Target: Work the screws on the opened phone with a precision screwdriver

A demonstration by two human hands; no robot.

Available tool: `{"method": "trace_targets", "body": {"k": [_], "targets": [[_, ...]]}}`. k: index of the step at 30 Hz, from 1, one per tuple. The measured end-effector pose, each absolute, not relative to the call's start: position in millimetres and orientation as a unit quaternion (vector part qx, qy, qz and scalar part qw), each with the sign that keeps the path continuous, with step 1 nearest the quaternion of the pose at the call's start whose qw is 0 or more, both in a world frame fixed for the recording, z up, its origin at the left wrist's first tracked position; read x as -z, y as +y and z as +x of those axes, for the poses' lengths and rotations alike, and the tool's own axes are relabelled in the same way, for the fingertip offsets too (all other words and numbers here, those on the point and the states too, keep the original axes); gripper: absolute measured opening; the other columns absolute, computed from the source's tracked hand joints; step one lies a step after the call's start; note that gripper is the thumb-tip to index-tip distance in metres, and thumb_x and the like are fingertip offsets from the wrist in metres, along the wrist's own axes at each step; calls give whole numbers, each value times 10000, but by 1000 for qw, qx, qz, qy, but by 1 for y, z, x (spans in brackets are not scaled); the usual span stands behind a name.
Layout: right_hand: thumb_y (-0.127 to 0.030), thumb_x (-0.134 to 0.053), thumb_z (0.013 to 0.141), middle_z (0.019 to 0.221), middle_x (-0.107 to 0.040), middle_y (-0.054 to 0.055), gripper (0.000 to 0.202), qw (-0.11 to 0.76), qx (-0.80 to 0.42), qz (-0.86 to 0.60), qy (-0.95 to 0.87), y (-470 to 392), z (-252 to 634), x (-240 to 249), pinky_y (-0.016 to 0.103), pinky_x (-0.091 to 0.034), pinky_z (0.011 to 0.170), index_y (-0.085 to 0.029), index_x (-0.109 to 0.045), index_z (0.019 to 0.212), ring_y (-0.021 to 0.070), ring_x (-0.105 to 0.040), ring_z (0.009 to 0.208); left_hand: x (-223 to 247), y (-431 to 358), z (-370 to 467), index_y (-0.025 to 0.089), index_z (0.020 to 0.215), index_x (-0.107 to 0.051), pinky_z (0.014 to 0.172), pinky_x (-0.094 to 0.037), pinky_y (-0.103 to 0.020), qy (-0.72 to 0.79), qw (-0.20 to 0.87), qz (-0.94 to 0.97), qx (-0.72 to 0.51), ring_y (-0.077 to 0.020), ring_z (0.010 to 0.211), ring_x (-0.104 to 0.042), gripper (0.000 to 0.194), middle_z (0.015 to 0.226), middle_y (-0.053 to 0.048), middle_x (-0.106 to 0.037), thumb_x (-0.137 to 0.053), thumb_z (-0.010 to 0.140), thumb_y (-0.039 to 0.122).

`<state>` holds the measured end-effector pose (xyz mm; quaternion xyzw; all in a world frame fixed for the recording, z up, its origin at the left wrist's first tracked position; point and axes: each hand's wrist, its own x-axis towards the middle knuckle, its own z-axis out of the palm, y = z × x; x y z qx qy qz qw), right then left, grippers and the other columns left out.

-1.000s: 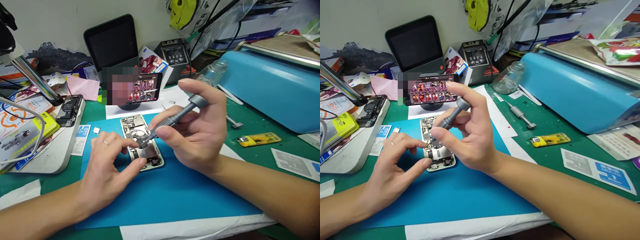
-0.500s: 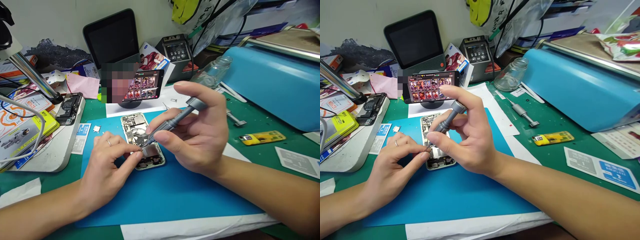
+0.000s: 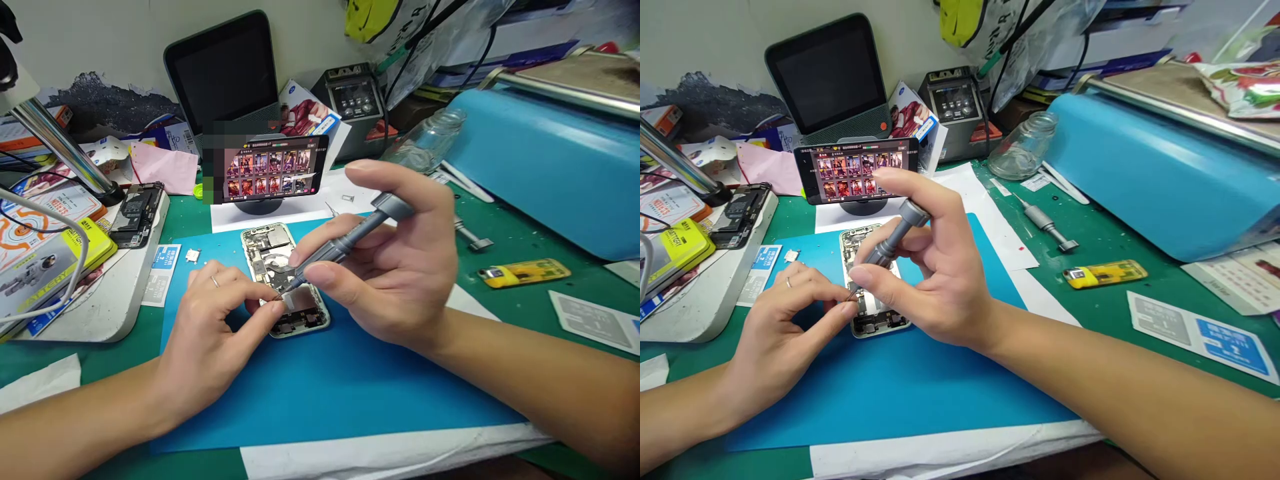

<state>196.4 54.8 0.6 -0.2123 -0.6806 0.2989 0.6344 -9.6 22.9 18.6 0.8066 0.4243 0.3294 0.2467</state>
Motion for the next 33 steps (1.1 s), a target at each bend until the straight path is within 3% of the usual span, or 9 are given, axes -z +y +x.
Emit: {"method": "trace_targets", "body": {"k": [5,12,20,28,33], "targets": [[-102,-785,871,1110,-730,-24,643,640,-312,-181,-679,60,195,0,290,-716,651,-413,-581,1395,161,-776,777,-20,23,-8,251,947,-709,810,-374,-330,424,245,806,-332,-149,828,-548,107,799,74,-651,-710,985,151],[-153,-832,844,1413,-653,-17,627,656,-283,-190,-674,60,195,1,269,-697,575,-421,-614,1367,153,-775,773,-19,23,-8,276,1023,-720,818,-368,-339,433,253,798,-333,-143,834,-552,128,811,90,-637,-701,981,156],[-95,-792,867,1347,-637,-10,628,647,-336,-191,-658,55,195,0,285,-740,685,-419,-602,1371,136,-774,801,-18,24,-8,293,961,-726,792,-351,-347,433,268,796,-328,-148,807,-539,107,800,110,-676,-712,996,193],[-112,-802,864,1269,-677,-16,654,636,-341,-191,-665,58,195,1,250,-704,578,-443,-580,1383,135,-769,767,-18,25,-10,283,943,-738,787,-363,-347,428,264,797,-335,-145,780,-559,109,795,112,-702,-741,977,180],[-103,-787,876,1148,-702,-32,647,633,-345,-185,-668,57,194,-1,250,-713,651,-435,-582,1391,127,-770,775,-18,24,-9,290,941,-735,797,-363,-350,431,265,797,-331,-143,786,-572,99,796,117,-707,-751,978,199]]}}
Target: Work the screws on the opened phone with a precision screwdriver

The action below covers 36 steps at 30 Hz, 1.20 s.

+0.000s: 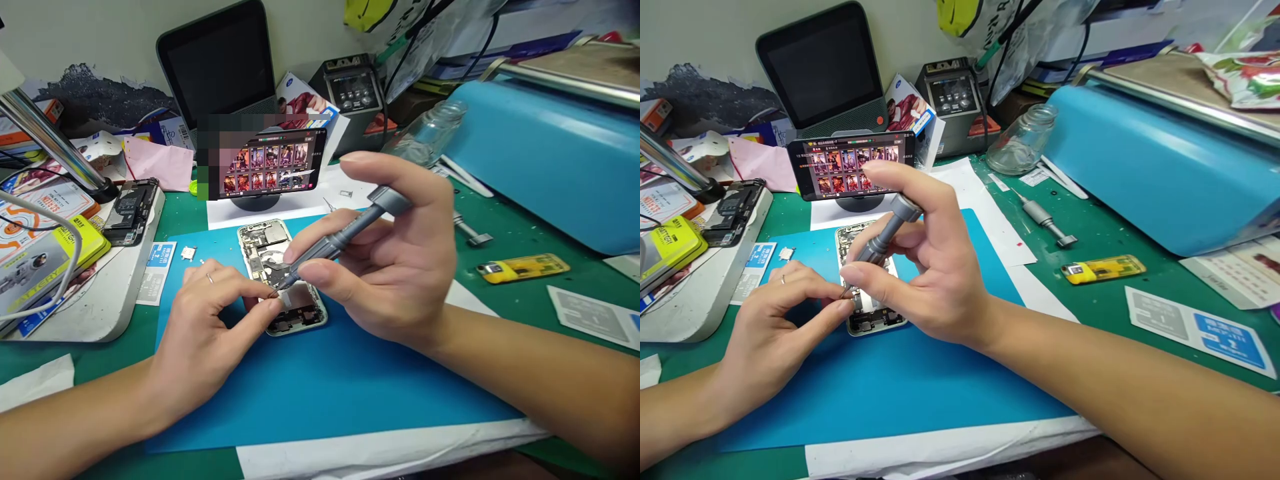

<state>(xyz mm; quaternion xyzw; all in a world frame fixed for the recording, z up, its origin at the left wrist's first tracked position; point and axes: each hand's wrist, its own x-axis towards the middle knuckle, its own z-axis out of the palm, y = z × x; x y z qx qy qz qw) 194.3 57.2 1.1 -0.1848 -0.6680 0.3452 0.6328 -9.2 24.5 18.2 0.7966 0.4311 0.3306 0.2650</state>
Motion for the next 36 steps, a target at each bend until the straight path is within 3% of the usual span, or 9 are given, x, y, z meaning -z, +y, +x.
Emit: {"method": "trace_targets", "body": {"k": [2,8,18,30,36], "targets": [[-120,-783,889,1158,-706,-35,614,634,-342,-185,-668,57,195,-3,248,-710,644,-436,-592,1380,124,-770,775,-18,24,-9,299,953,-737,796,-358,-352,436,266,795,-329,-144,797,-575,93,792,119,-700,-755,976,210],[-196,-809,896,1445,-613,-38,565,643,-311,-202,-670,56,195,-3,243,-712,644,-437,-585,1355,103,-770,808,-17,25,-9,301,934,-747,801,-357,-357,437,273,792,-327,-150,796,-579,90,804,119,-721,-747,983,225],[-120,-777,891,1422,-632,-21,615,635,-299,-180,-689,60,196,-1,230,-699,620,-427,-566,1380,107,-767,817,-19,25,-8,271,910,-760,786,-372,-372,440,271,791,-327,-169,769,-597,100,789,72,-732,-734,977,202],[-110,-788,881,1478,-576,-25,628,630,-314,-181,-687,59,195,0,246,-704,619,-438,-571,1370,102,-759,799,-19,24,-9,270,889,-758,809,-371,-368,438,272,793,-323,-153,757,-600,120,764,88,-723,-743,970,183],[-175,-803,889,1469,-585,-13,630,625,-297,-206,-692,58,196,2,252,-715,633,-440,-542,1398,113,-755,801,-19,24,-9,274,875,-755,806,-367,-375,434,273,793,-328,-149,755,-607,130,779,95,-734,-751,966,181]]}}
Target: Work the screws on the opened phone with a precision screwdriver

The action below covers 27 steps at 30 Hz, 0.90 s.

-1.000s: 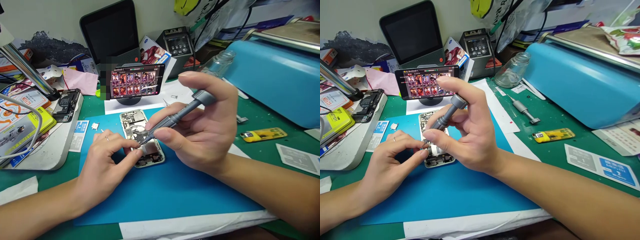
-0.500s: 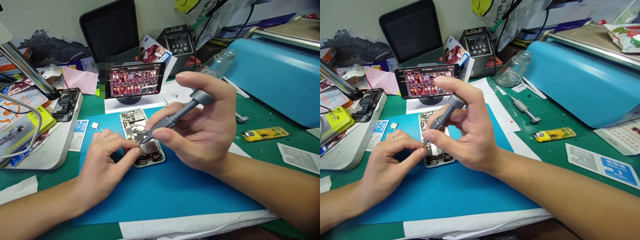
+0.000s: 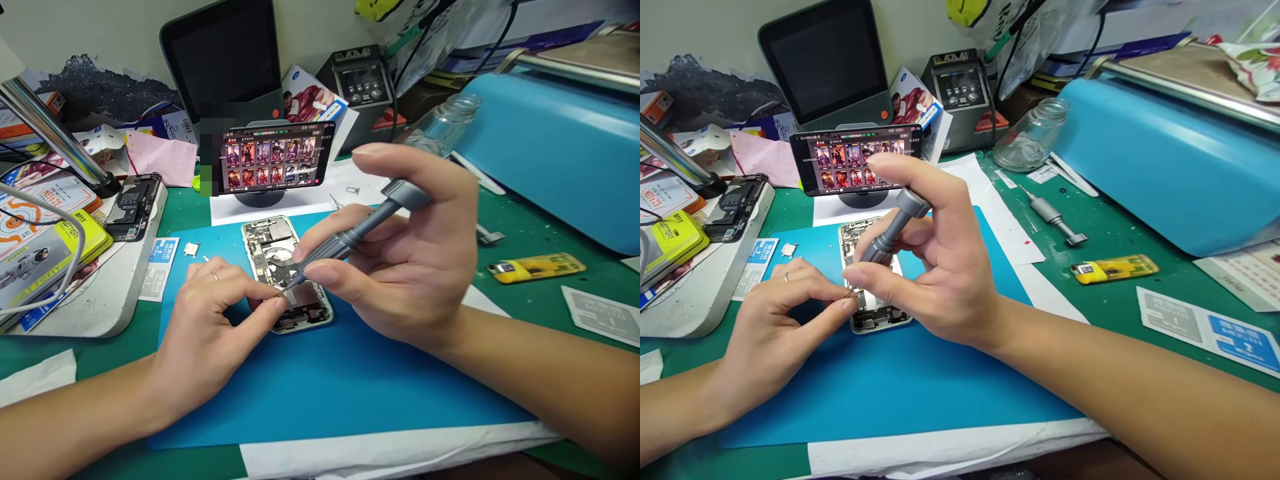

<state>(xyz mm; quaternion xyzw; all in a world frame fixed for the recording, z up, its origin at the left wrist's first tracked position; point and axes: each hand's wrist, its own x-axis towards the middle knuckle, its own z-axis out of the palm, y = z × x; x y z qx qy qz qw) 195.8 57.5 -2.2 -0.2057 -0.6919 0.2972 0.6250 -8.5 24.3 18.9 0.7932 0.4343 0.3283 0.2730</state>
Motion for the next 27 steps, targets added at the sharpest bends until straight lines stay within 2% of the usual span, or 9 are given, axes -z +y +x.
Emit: {"method": "trace_targets", "body": {"k": [8,15,22,27], "targets": [[-218,-841,866,1550,-537,-2,647,631,-270,-212,-695,57,198,1,262,-707,605,-441,-545,1397,125,-760,795,-20,23,-7,290,871,-757,804,-360,-389,439,285,782,-337,-155,754,-621,130,759,105,-735,-761,951,188],[-262,-824,888,1523,-556,-26,595,632,-272,-221,-691,57,199,0,247,-713,622,-457,-556,1382,111,-761,769,-18,23,-7,331,979,-778,827,-351,-396,454,293,769,-342,-164,781,-623,108,776,109,-730,-797,925,240],[-288,-818,895,1546,-539,-13,597,628,-255,-228,-699,58,200,0,245,-700,608,-453,-545,1400,113,-765,776,-19,22,-7,312,900,-771,801,-356,-395,456,293,771,-334,-174,769,-625,85,774,102,-751,-763,948,242],[-231,-819,887,1523,-555,-12,616,624,-266,-214,-703,58,199,-2,273,-723,642,-461,-548,1390,115,-753,781,-18,23,-8,313,889,-771,808,-364,-391,455,292,773,-332,-175,775,-631,108,784,101,-755,-751,954,229]]}}
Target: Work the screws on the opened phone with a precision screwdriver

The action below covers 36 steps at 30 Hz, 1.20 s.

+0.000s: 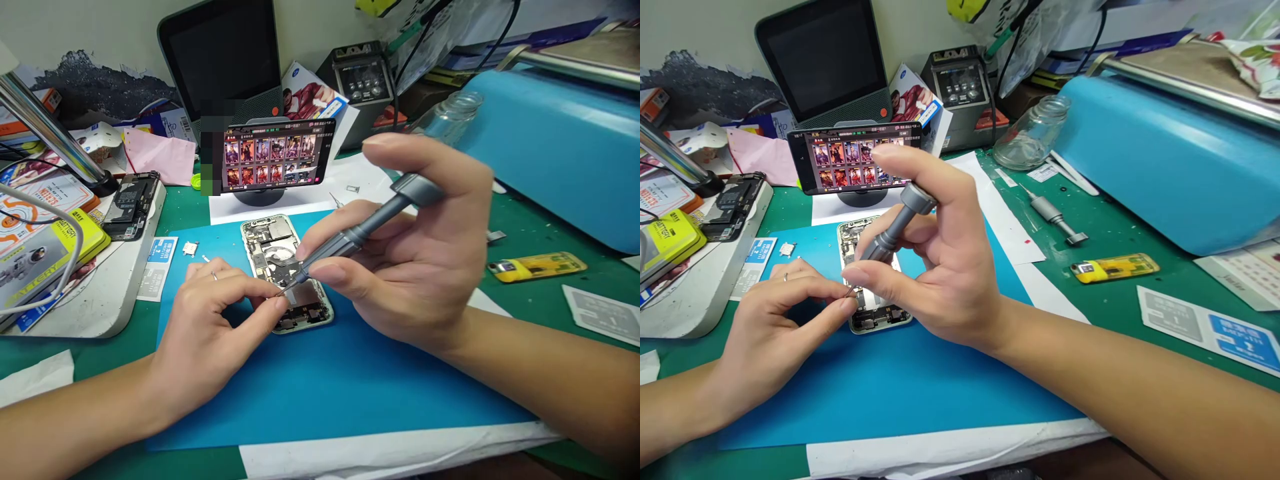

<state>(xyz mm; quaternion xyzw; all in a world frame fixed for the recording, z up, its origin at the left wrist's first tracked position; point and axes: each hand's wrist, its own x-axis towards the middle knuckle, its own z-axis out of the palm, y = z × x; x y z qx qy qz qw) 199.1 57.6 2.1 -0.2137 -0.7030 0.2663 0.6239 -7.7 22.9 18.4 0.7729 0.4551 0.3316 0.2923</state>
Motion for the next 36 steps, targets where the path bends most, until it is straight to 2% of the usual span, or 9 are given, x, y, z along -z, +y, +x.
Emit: {"method": "trace_targets", "body": {"k": [12,17,19,22,25,27,29,32,36], "targets": [[-218,-825,879,1514,-564,-16,628,625,-263,-223,-700,57,200,-1,248,-719,640,-458,-554,1392,116,-758,790,-19,23,-6,328,995,-753,828,-364,-381,454,286,777,-329,-160,801,-617,110,783,105,-717,-757,949,228],[-319,-813,904,1539,-546,-8,577,629,-249,-231,-700,60,201,1,243,-708,622,-452,-552,1400,110,-758,767,-21,17,-8,282,1022,-626,797,-399,-371,459,263,770,-356,-167,823,-591,142,858,56,-648,-727,944,220],[-334,-785,931,1513,-566,-5,532,636,-227,-232,-700,61,201,2,233,-699,634,-440,-555,1398,101,-756,767,-23,12,-8,256,959,-570,780,-399,-383,405,216,813,-359,-172,798,-574,127,850,32,-626,-690,958,214],[-289,-716,986,1458,-593,24,494,633,-167,-222,-723,62,202,3,207,-679,657,-358,-539,1442,82,-754,792,-21,5,-8,199,932,-638,776,-440,-405,222,151,915,-301,-193,780,-583,64,819,-14,-655,-628,994,215],[-236,-707,980,1362,-663,46,507,606,-122,-205,-759,60,204,3,202,-669,657,-274,-543,1458,91,-757,790,-15,4,-6,141,979,-732,976,-518,-395,61,158,958,-232,-197,834,-608,190,861,-24,-685,-571,1053,208],[-180,-715,947,1286,-715,46,528,571,-110,-200,-788,60,205,1,214,-676,663,-262,-557,1444,105,-759,760,-12,5,-6,153,1047,-752,1202,-400,-415,13,169,967,-188,-197,929,-621,244,949,-16,-699,-515,1082,201],[-120,-690,926,1248,-737,51,550,536,-98,-202,-814,59,207,-1,228,-686,675,-257,-553,1441,115,-763,741,-11,5,-6,149,1116,-739,1283,-273,-498,13,164,974,-157,-222,1019,-617,296,1043,-34,-704,-458,1106,241],[-89,-651,931,1221,-744,68,549,511,-81,-214,-829,60,209,-3,233,-687,663,-241,-524,1443,122,-772,745,-14,4,-6,118,1130,-712,1244,-296,-574,48,144,979,-133,-265,1025,-611,329,1066,-71,-697,-473,1107,344],[-110,-631,955,1171,-757,91,473,496,-84,-212,-838,59,208,-1,238,-675,636,-212,-516,1402,133,-780,758,-17,2,-5,116,1075,-712,1113,-436,-548,95,127,978,-136,-252,893,-584,331,955,-67,-663,-519,1079,385]]}}
